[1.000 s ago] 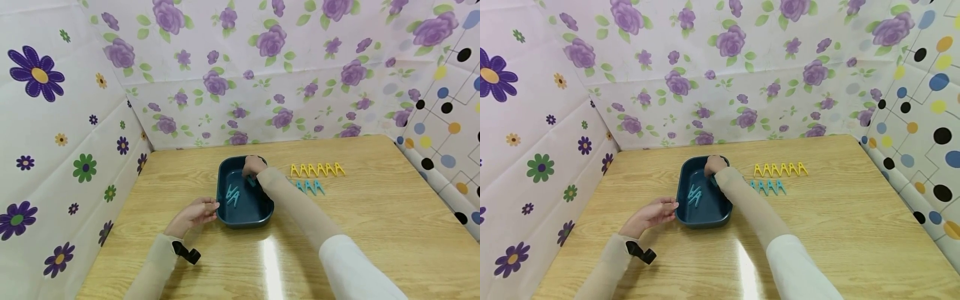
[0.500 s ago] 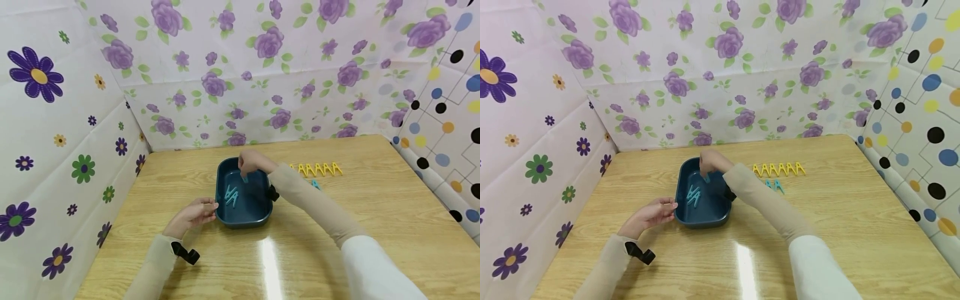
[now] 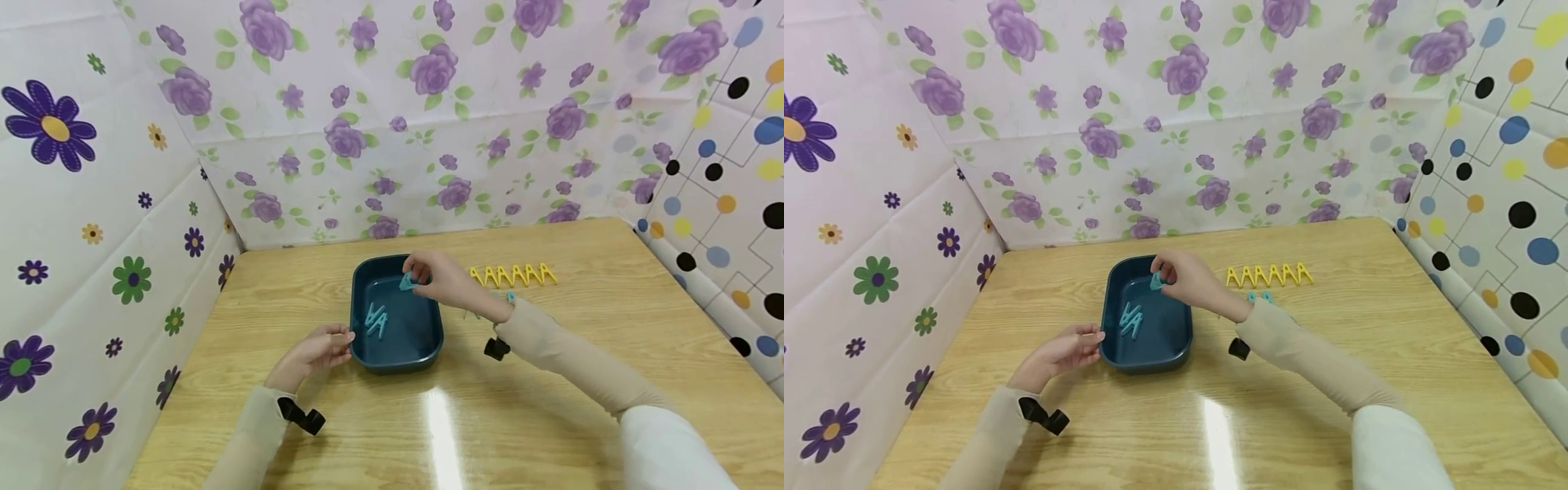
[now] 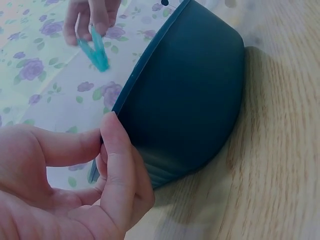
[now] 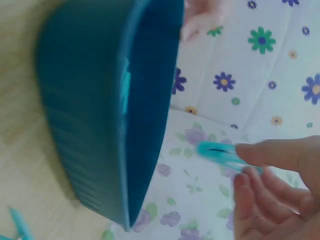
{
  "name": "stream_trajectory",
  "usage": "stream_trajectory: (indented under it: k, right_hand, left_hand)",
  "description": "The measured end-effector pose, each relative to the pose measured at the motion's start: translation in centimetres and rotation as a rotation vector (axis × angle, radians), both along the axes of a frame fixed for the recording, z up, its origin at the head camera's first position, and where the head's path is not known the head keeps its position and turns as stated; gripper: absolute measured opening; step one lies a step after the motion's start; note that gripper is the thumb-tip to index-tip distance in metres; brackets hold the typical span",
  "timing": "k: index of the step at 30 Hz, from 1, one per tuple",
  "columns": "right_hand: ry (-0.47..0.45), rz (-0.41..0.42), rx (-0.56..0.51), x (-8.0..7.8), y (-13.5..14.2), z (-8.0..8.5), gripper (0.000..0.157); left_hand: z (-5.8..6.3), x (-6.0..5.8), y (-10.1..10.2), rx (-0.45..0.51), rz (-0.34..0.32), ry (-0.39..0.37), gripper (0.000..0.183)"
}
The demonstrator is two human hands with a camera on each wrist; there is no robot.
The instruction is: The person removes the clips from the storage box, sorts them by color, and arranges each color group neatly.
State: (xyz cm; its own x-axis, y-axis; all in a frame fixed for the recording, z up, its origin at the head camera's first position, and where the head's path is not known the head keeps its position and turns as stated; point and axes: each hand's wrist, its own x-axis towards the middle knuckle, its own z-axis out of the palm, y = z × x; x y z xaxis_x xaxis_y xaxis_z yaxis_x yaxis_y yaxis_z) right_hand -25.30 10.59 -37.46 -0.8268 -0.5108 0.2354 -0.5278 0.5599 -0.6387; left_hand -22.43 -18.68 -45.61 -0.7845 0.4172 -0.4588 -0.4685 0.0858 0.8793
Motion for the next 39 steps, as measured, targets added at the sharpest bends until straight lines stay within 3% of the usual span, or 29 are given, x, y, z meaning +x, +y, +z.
stream_trajectory:
  k: [6,16,27,39]
  right_hand:
    - [0.091,-0.077,-0.069,1.7,1.2,-1.8,0.029]
    - [0.044,-0.227,-0.262,3.7,3.3,-3.9,0.029]
    - [-0.355,-0.328,-0.449,4.4,5.2,-4.9,0.038]
    - [-0.445,-0.435,-0.593,5.1,7.6,-5.8,0.044]
  left_hand:
    - [0.1,0.0,0.2,-0.005,-0.011,-0.002,0.005]
    - [0.5,-0.1,0.1,-0.002,-0.035,0.007,0.006]
    - [0.2,-0.1,-0.3,0.008,-0.057,0.008,0.01]
    - [0.0,-0.4,-0.4,0.008,-0.097,0.019,0.011]
